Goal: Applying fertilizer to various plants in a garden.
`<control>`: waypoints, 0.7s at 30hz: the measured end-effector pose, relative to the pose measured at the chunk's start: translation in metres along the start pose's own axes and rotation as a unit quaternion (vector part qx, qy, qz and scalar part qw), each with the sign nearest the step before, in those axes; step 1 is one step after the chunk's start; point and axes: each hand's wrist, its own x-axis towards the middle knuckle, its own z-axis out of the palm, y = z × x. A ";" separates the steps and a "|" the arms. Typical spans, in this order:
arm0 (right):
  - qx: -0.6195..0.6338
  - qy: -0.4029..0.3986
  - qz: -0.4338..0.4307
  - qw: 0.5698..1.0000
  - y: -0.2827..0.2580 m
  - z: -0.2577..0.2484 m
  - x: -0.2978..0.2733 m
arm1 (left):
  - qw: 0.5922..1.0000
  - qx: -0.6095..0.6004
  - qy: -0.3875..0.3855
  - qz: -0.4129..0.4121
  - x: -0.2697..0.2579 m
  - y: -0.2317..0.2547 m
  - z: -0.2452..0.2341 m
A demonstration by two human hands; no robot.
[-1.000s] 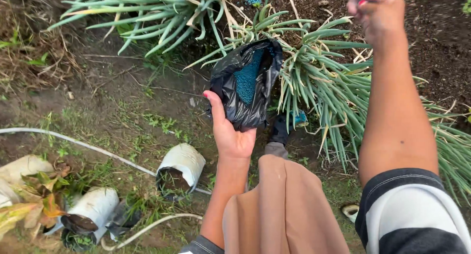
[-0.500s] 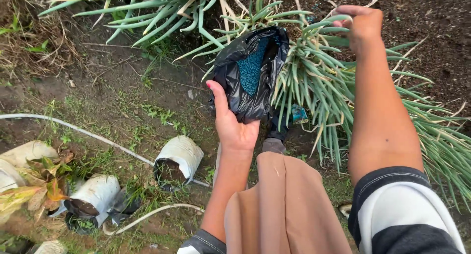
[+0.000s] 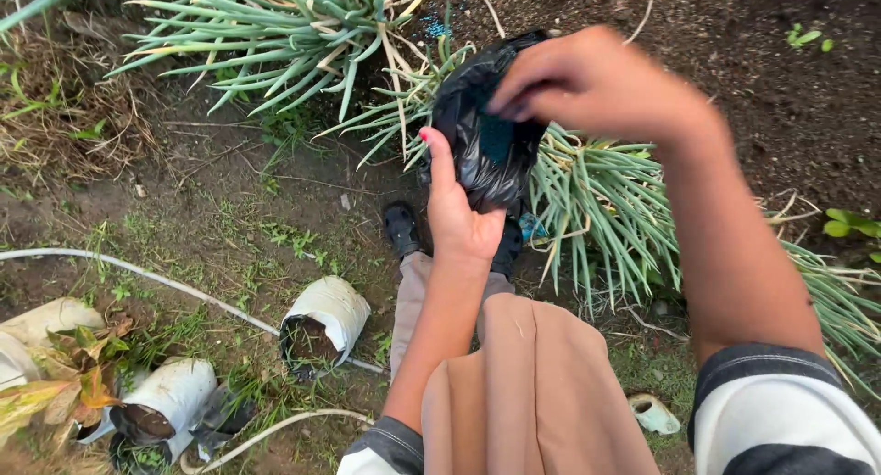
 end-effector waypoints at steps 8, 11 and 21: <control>-0.409 0.038 -0.033 0.911 0.032 0.026 0.010 | 0.999 0.024 -0.033 -0.025 0.010 -0.017 0.028; -0.425 0.033 0.000 0.904 0.057 0.022 0.009 | 0.998 0.015 -0.053 -0.013 0.024 -0.028 0.023; -0.334 0.107 -0.110 0.930 0.052 -0.007 -0.026 | 0.999 0.020 -0.031 -0.005 0.030 -0.043 0.008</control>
